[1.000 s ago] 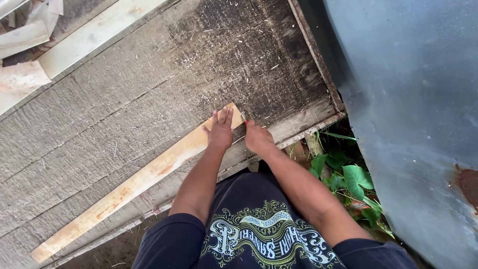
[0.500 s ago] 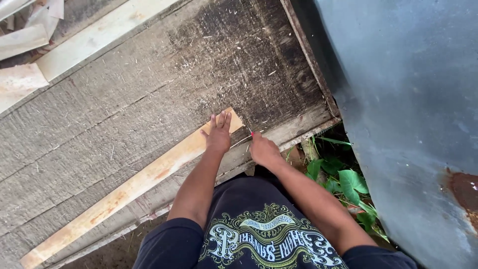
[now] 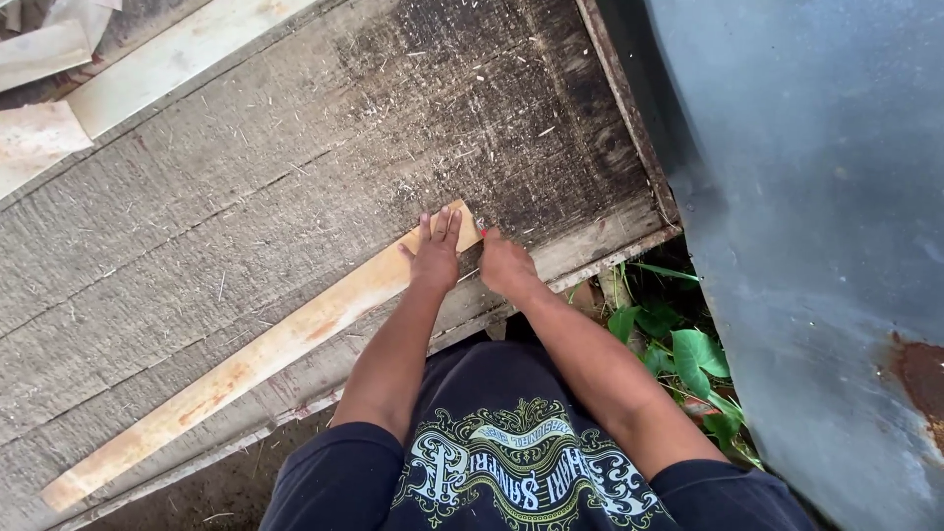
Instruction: Cutting thin wooden strips or veneer to size using a utility knife on a wooden platform.
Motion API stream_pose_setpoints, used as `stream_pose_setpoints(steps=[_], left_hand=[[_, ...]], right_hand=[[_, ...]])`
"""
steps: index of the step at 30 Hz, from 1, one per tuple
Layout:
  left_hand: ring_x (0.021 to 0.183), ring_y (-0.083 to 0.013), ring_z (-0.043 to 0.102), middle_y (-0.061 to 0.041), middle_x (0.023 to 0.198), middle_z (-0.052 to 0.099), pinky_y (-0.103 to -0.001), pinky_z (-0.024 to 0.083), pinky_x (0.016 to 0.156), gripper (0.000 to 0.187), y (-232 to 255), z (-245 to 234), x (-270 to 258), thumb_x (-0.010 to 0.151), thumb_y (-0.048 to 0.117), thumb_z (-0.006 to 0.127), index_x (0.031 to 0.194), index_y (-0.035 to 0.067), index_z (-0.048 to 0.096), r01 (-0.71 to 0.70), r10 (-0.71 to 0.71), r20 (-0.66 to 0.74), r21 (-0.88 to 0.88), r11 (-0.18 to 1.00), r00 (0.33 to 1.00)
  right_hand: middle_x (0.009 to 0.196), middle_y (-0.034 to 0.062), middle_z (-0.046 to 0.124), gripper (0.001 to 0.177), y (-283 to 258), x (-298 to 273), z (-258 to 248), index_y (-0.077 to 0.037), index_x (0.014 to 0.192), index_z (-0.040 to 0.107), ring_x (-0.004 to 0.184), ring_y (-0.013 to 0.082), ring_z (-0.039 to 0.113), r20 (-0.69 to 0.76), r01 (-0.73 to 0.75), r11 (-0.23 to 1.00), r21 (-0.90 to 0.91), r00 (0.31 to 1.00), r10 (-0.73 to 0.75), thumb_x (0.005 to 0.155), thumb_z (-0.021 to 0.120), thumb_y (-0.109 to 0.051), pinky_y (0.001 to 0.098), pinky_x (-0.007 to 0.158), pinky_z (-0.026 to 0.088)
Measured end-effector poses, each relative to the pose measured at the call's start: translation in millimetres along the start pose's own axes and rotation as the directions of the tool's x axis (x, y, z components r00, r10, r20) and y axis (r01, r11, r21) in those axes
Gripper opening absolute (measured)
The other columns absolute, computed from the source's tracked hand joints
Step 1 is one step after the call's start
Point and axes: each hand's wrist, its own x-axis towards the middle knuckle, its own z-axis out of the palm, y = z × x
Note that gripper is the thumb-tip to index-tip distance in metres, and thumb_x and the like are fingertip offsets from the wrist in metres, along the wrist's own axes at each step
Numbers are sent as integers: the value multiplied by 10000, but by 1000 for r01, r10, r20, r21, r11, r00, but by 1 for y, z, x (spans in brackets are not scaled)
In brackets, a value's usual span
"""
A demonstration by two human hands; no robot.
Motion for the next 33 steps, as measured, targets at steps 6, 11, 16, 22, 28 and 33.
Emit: stream_pose_setpoints(steps=[6,11,16,22,28,33], left_hand=[[1594,-281,-61,126,1732,-61,-809,211,1146,772,2,-8,-3,1067,273,500,1660,352,13,12,-12,5,-25,1000,1000],[1594,-272,-67,137,1730,-74,-802,217,1148,773,2,-8,-1,1065,277,496,1658,353,5,11,-10,20,-20,1000,1000],[1597,-259,-41,146,1729,-47,-798,227,1148,812,1,-22,-18,1032,317,546,1652,372,25,0,1,21,-37,999,1000],[1487,-263,352,-14,1638,355,-524,446,1067,775,-21,1,-19,904,297,710,1594,275,356,-97,154,-286,205,974,946],[1234,-294,458,4,1405,421,-440,447,922,844,-47,15,-46,801,255,729,1567,280,374,-148,199,-323,176,973,925],[1341,-348,424,-28,1418,486,-418,464,1016,905,-61,30,-93,734,174,786,1555,259,415,-297,318,-463,121,947,827]], right_hand=[[1170,414,655,498,4,-32,-6,139,1377,434,1121,567,647,68,-31,997,71,997,26,989,296,-141,668,907,541],[1108,346,685,391,26,-33,7,37,1241,489,1087,551,668,99,-79,996,27,992,76,972,313,-186,643,886,553],[1151,324,687,417,44,-50,3,-7,1233,521,1126,543,659,146,-91,995,33,986,85,950,411,-293,648,906,546],[1090,273,624,333,25,-47,-16,-24,1088,596,1087,542,646,-222,26,972,234,975,27,900,711,-274,604,908,542],[1099,212,545,289,1,-8,-3,-21,1079,570,1069,524,619,-332,204,966,161,932,-142,882,709,-180,598,923,537],[987,124,684,340,-17,4,15,-170,1115,596,1030,376,691,-199,88,984,155,978,-56,884,705,-395,512,863,533]])
